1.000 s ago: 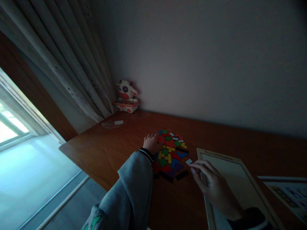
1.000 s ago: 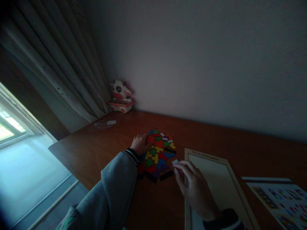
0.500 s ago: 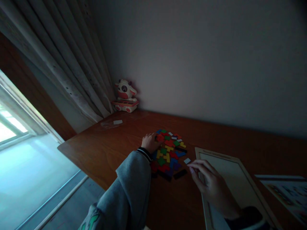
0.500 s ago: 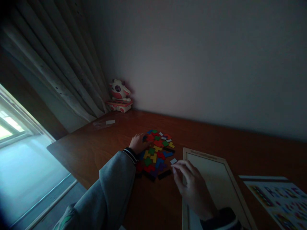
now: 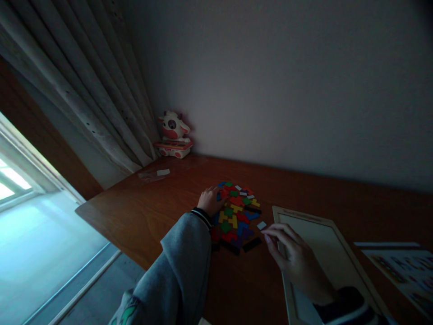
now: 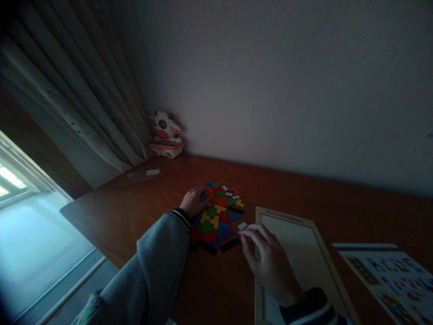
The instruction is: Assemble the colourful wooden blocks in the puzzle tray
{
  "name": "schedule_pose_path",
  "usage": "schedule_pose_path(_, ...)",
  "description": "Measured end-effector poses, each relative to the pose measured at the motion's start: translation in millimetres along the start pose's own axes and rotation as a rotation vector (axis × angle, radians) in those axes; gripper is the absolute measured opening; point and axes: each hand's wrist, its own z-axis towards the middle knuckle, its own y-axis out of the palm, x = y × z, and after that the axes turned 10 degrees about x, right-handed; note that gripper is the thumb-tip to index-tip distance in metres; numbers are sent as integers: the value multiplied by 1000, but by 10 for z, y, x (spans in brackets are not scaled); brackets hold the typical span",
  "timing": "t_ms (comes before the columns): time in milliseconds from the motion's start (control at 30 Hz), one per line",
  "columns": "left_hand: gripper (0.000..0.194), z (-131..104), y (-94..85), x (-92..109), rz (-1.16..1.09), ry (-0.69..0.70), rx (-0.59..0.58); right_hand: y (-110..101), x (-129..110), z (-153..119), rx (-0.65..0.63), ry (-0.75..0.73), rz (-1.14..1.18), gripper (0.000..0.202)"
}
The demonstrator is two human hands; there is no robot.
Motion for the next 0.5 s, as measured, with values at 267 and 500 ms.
schedule_pose_path(267, 48, -23, 35, 7, 98, 9, -48, 10, 32, -15, -29, 2, -1, 14)
schedule_pose_path(500, 44, 4, -19, 23, 79, 32, -34, -4, -15, 2, -22, 11, 5, 15)
